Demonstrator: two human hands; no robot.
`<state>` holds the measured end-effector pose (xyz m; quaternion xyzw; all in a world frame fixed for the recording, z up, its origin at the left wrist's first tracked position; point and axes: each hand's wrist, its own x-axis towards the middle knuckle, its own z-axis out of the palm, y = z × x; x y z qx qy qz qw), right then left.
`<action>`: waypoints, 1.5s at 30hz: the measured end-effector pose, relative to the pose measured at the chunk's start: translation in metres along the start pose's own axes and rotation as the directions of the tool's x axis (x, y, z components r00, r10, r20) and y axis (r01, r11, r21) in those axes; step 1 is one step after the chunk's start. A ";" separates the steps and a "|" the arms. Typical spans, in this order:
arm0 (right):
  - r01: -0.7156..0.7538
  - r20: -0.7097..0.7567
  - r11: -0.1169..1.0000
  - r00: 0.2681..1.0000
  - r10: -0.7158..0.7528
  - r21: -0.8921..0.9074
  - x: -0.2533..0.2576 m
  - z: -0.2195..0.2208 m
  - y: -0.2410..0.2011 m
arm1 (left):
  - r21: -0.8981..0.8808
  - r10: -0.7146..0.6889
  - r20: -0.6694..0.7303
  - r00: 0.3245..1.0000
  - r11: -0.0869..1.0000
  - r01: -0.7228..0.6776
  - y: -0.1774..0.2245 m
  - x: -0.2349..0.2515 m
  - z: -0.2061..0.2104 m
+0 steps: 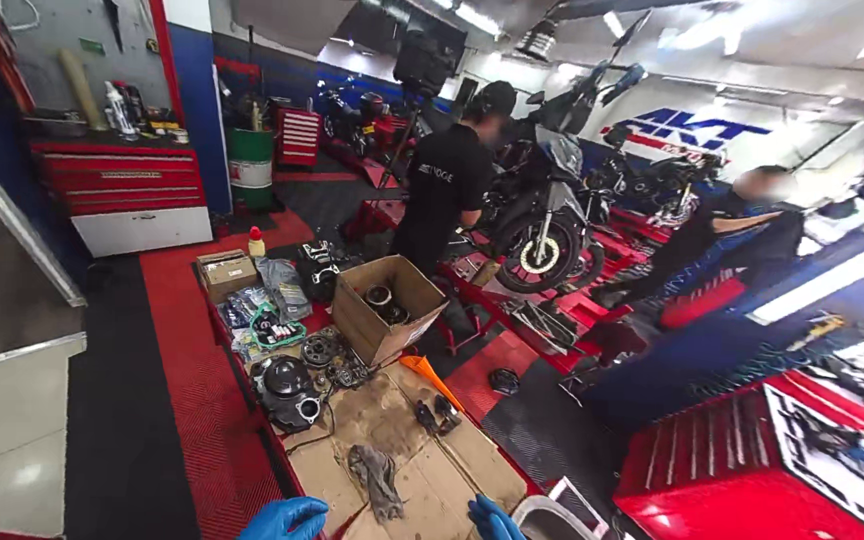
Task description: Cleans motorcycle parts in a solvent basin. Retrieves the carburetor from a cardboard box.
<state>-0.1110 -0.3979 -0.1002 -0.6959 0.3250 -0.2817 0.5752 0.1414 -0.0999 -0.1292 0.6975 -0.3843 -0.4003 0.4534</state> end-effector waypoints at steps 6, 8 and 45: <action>-0.061 -0.007 0.998 0.998 0.061 0.013 0.064 0.037 0.006 | -0.035 0.090 -0.162 0.983 0.995 -0.096 -0.007 0.096 -0.096; -0.128 -0.050 0.992 0.991 0.128 -0.002 0.084 0.055 0.015 | -0.025 0.138 -0.221 0.966 0.989 -0.147 -0.008 0.151 -0.144; -0.286 -0.522 0.656 0.831 -0.193 -0.698 0.468 0.289 0.029 | 0.019 0.545 -0.264 0.796 0.828 -0.560 0.012 0.608 -0.333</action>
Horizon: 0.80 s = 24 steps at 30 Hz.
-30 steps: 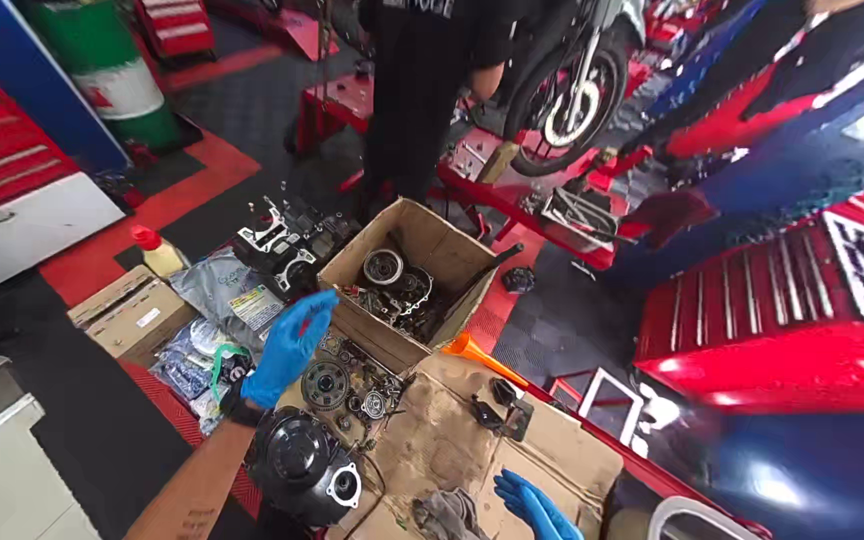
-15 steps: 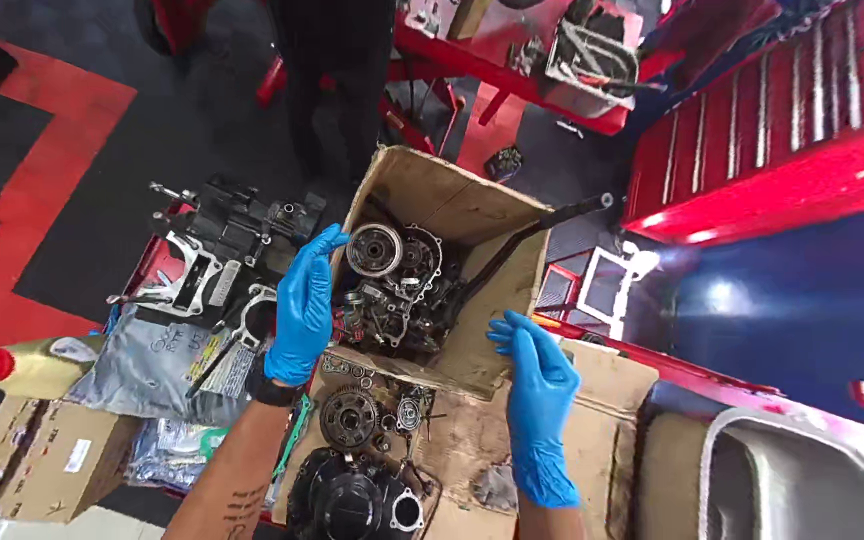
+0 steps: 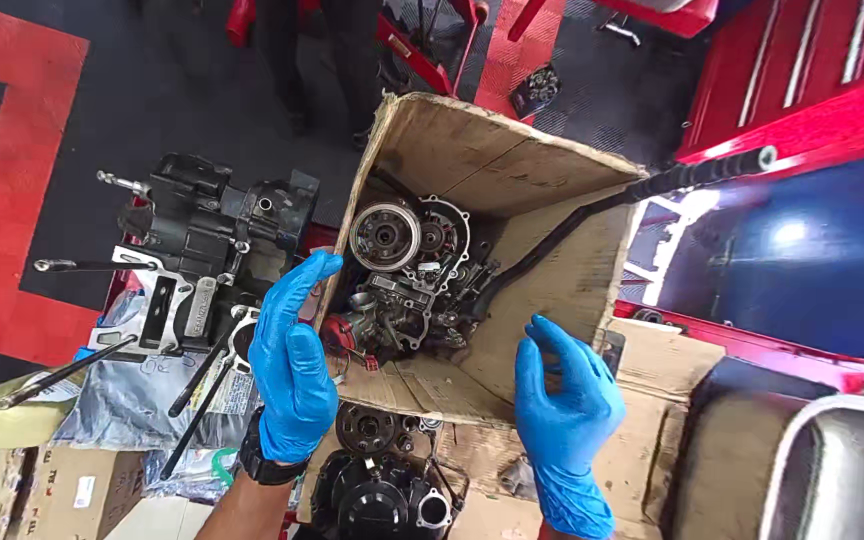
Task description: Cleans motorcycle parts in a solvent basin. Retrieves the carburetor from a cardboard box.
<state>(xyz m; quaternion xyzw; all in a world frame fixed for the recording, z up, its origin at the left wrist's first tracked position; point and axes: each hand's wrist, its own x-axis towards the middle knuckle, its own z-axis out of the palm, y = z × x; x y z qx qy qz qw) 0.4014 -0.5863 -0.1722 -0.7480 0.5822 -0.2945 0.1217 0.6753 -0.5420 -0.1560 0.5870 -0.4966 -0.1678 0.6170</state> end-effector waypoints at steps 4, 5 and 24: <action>0.047 0.289 0.996 0.957 -0.023 -0.075 0.011 -0.010 -0.007 | -0.001 -0.035 0.002 0.999 0.999 0.035 0.004 0.001 -0.001; 0.075 0.405 0.995 0.913 -0.043 -0.064 0.019 -0.012 -0.009 | -0.002 -0.035 -0.003 0.999 0.999 0.035 0.004 0.001 -0.001; 0.548 0.954 0.830 0.182 -0.238 0.103 0.081 0.113 -0.088 | 0.117 0.026 -0.034 0.999 0.993 -0.022 0.002 0.001 0.004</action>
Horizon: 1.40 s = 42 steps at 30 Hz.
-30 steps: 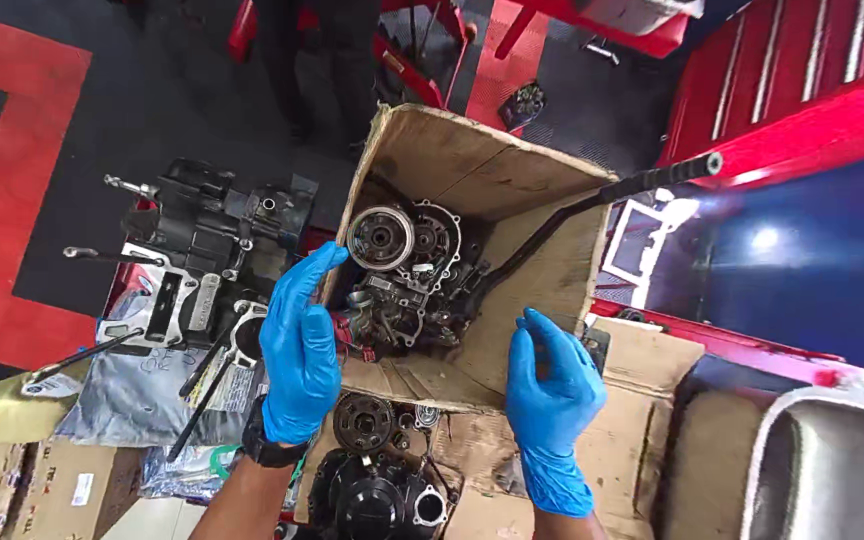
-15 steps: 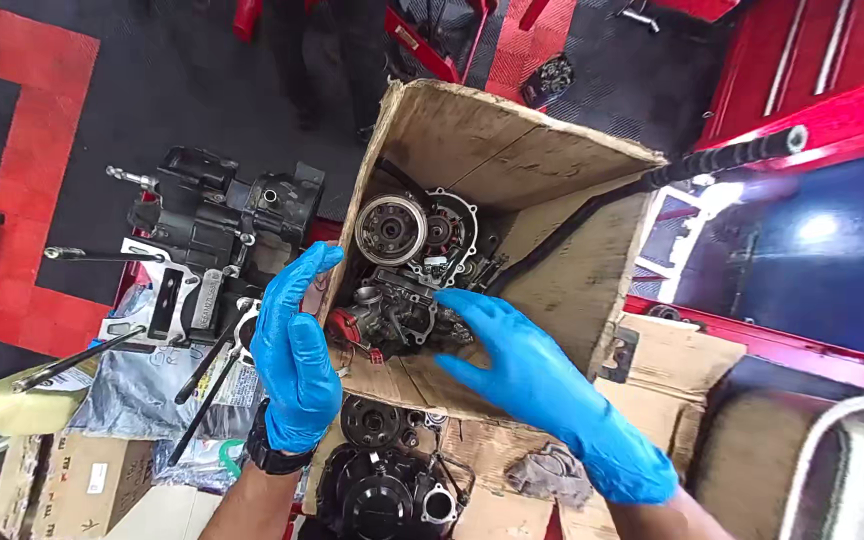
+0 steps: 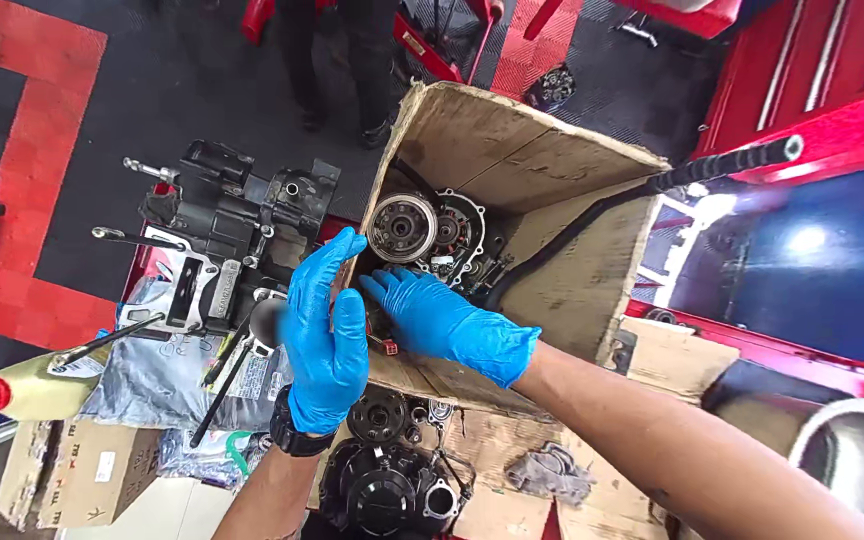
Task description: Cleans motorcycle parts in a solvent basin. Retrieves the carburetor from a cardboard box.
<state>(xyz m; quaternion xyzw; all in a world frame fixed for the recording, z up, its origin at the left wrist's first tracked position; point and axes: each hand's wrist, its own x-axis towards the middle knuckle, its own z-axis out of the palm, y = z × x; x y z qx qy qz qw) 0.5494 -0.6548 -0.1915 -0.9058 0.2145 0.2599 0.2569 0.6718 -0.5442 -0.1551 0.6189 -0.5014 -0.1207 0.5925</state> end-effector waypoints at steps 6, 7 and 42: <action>-0.064 0.132 0.997 0.990 0.058 0.041 -0.003 -0.008 -0.005 | -0.002 -0.020 -0.015 1.000 1.000 0.020 0.001 -0.001 0.000; -0.063 0.120 0.996 0.991 0.056 0.057 -0.002 -0.007 -0.003 | 0.001 -0.013 -0.018 1.000 1.000 0.013 0.000 -0.001 0.000; 0.222 -0.319 0.972 0.929 -0.186 0.080 -0.029 0.020 0.041 | 0.090 0.034 -0.032 0.999 0.995 -0.031 -0.002 -0.001 0.007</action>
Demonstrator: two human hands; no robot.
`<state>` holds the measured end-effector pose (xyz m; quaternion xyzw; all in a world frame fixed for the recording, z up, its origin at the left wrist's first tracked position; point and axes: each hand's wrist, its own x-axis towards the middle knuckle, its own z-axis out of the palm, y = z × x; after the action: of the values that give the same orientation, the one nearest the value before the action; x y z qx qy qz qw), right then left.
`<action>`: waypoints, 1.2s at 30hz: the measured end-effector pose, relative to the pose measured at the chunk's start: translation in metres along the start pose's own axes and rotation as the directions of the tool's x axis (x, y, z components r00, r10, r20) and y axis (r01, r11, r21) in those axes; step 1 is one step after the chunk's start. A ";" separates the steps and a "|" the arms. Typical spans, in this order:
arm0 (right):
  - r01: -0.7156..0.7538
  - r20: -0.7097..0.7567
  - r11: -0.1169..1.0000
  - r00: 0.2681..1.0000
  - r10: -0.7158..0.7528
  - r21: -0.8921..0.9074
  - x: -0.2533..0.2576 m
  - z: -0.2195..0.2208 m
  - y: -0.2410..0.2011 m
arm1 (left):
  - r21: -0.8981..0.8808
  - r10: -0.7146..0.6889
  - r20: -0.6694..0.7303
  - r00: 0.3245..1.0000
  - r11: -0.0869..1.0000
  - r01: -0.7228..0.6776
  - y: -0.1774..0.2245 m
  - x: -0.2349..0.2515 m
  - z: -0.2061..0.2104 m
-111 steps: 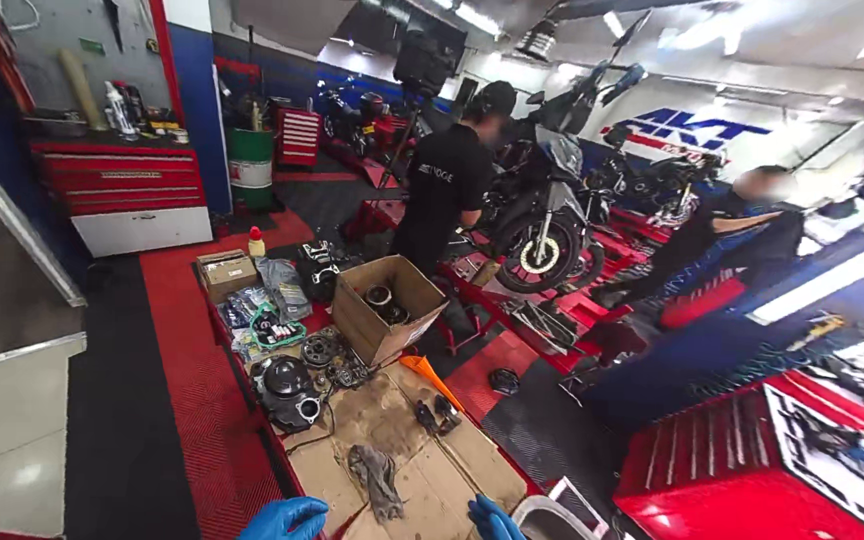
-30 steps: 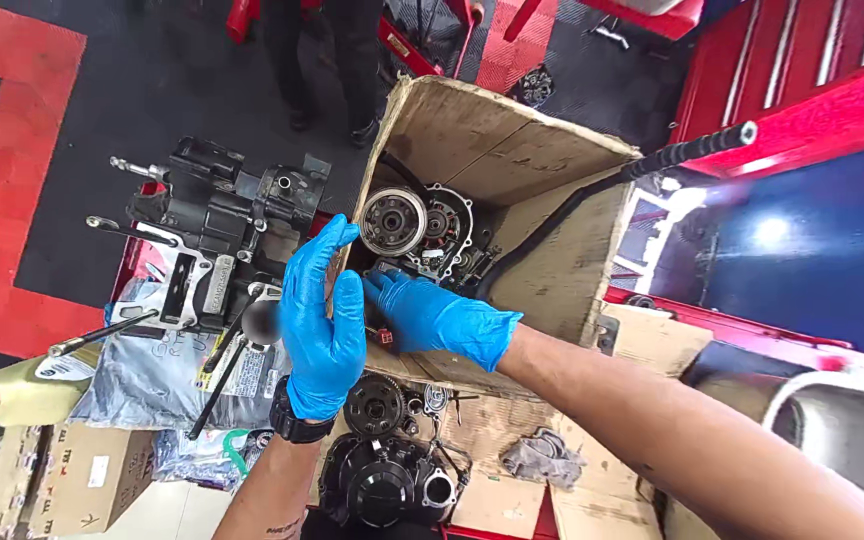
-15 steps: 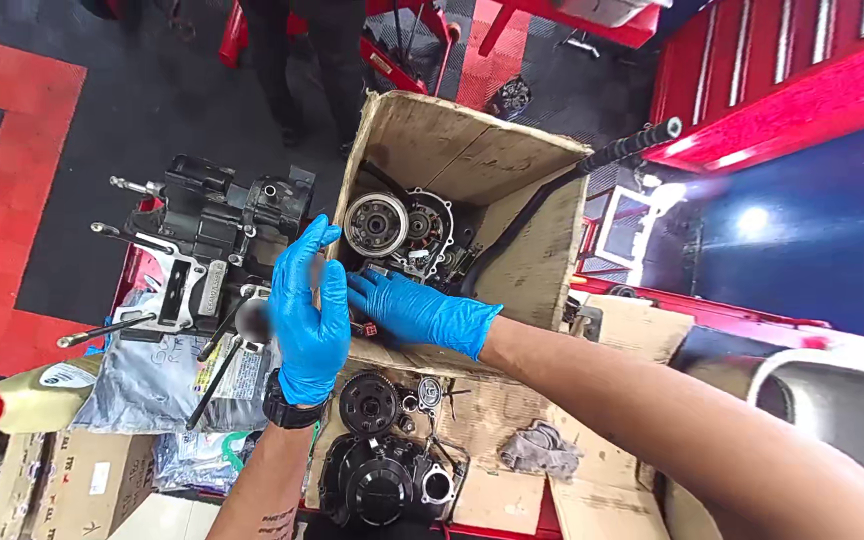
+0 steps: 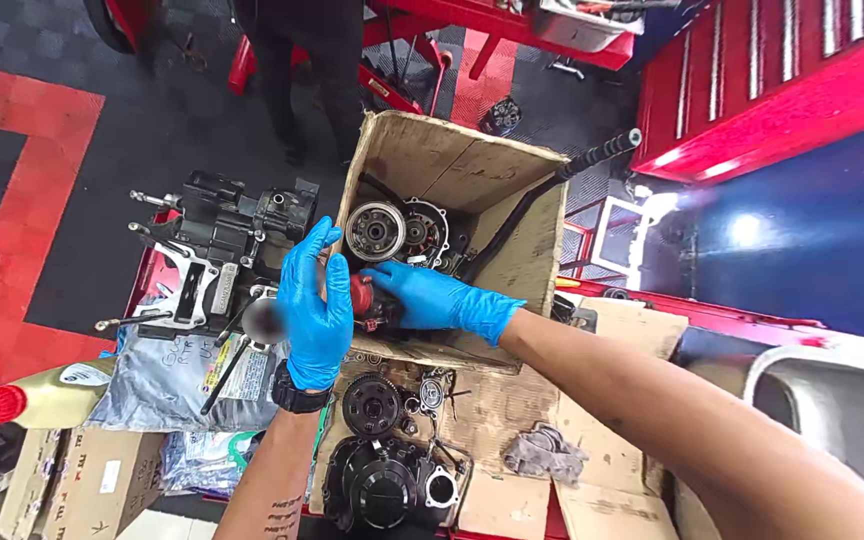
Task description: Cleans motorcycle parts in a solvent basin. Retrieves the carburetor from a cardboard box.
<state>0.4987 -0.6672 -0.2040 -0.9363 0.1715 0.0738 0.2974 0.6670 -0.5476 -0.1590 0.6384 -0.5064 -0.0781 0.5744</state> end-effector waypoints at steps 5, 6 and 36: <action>-0.181 -0.157 0.927 0.957 0.243 0.329 -0.056 -0.055 -0.007 | 0.031 0.031 -0.025 0.999 0.999 -0.030 -0.001 0.001 0.002; -0.184 -0.170 0.906 0.949 0.265 0.381 -0.071 -0.063 -0.009 | 0.053 0.034 -0.020 0.999 0.998 -0.033 -0.001 0.001 0.002; 0.192 -0.158 0.085 0.403 0.901 0.978 -0.783 0.206 -0.014 | 0.073 -0.190 0.978 0.090 0.708 0.702 0.402 -0.477 0.375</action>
<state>-0.2323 -0.3197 -0.1756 -0.3455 0.5648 -0.3940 0.6375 -0.0386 -0.3720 -0.1856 0.4410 -0.4814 -0.7258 0.2165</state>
